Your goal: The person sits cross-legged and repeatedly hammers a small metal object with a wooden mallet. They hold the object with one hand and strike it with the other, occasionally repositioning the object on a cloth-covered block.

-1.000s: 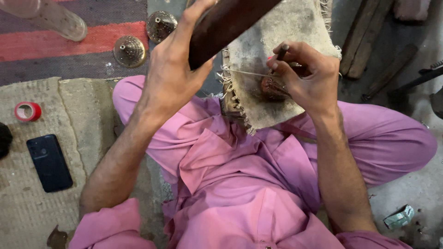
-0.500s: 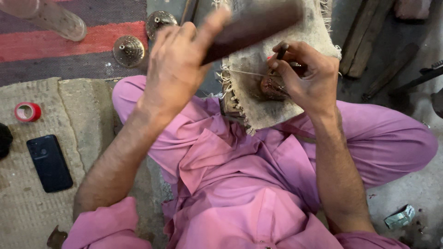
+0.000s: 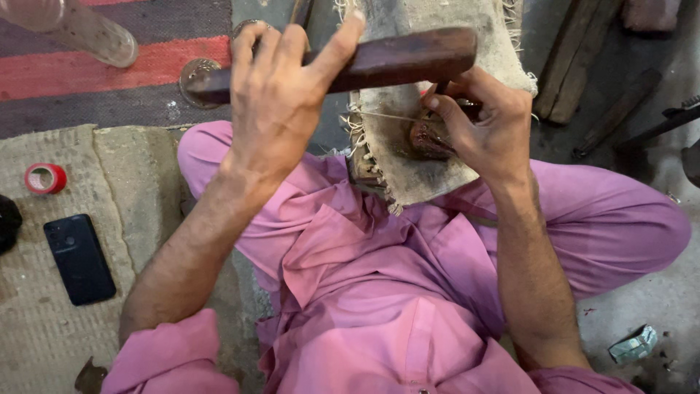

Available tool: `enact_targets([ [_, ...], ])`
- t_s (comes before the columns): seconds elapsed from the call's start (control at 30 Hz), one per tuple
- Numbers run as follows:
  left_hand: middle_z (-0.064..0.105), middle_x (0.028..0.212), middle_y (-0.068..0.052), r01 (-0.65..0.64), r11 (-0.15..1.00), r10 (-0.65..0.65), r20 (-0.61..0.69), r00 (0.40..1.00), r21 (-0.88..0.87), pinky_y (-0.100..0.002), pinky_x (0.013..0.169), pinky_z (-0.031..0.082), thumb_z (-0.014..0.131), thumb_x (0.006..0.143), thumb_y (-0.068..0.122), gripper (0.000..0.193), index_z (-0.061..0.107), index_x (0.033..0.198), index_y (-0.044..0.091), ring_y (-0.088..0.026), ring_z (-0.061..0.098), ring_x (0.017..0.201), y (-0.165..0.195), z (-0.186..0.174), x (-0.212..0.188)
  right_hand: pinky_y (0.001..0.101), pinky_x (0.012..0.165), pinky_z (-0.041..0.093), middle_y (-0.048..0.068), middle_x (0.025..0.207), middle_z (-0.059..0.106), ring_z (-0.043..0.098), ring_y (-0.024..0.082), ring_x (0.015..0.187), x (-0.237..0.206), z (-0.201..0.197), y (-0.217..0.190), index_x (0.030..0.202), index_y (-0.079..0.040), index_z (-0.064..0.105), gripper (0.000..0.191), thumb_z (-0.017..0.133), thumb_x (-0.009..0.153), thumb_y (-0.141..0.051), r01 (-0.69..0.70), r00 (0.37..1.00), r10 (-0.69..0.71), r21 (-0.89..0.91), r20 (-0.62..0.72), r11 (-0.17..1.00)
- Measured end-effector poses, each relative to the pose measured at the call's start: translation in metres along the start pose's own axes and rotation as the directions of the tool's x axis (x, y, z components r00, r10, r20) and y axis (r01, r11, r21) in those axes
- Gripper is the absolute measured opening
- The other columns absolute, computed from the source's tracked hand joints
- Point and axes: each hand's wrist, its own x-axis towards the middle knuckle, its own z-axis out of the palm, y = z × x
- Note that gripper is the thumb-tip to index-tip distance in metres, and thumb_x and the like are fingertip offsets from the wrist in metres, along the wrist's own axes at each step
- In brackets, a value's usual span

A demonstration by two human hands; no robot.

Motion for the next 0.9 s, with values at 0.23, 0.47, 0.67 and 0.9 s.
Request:
enact_targets([
  [0.23, 0.059, 0.099, -0.011, 0.043, 0.959, -0.031, 0.047, 0.998, -0.280, -0.049, 0.099, 0.051, 0.074, 0.091, -0.003, 0.068, 0.048, 0.149, 0.024, -0.032, 0.065, 0.094, -0.004, -0.001, 0.004, 0.0291, 0.089, 0.065, 0.011, 0.106, 0.079, 0.079, 0.018, 0.098, 0.001, -0.001, -0.003, 0.127, 0.001, 0.070, 0.027, 0.076, 0.101, 0.007, -0.046, 0.999, 0.046, -0.010, 0.011, 0.999],
  [0.47, 0.055, 0.104, -0.011, 0.124, 0.917, -0.100, 0.083, 0.992, -0.379, -0.049, 0.096, 0.049, 0.075, 0.090, 0.003, 0.069, 0.048, 0.150, 0.023, -0.035, 0.061, 0.098, -0.008, 0.000, 0.001, 0.0273, 0.086, 0.064, 0.011, 0.105, 0.079, 0.079, 0.017, 0.097, 0.001, -0.001, -0.003, 0.122, 0.001, 0.070, 0.022, 0.075, 0.101, 0.007, -0.040, 0.999, 0.040, -0.003, 0.007, 0.999],
  [0.67, 0.052, 0.100, -0.010, 0.116, 0.956, -0.104, 0.058, 0.993, -0.270, -0.049, 0.097, 0.046, 0.069, 0.092, 0.002, 0.062, 0.054, 0.148, 0.023, -0.033, 0.059, 0.099, -0.006, 0.006, -0.004, 0.0255, 0.084, 0.064, 0.010, 0.105, 0.079, 0.078, 0.016, 0.097, 0.001, -0.002, -0.004, 0.120, 0.001, 0.070, 0.019, 0.073, 0.103, 0.008, -0.066, 0.998, 0.066, 0.040, 0.014, 0.997],
  [0.9, 0.053, 0.098, -0.008, 0.046, 0.999, -0.044, 0.061, 0.997, -0.025, -0.048, 0.095, 0.051, 0.077, 0.095, -0.004, 0.072, 0.050, 0.153, 0.030, -0.031, 0.060, 0.099, -0.011, 0.008, -0.013, 0.0272, 0.089, 0.062, 0.013, 0.105, 0.076, 0.076, 0.017, 0.101, 0.002, -0.002, -0.006, 0.124, 0.006, 0.065, 0.021, 0.066, 0.103, 0.010, -0.171, 0.985, 0.168, 0.249, 0.034, 0.953],
])
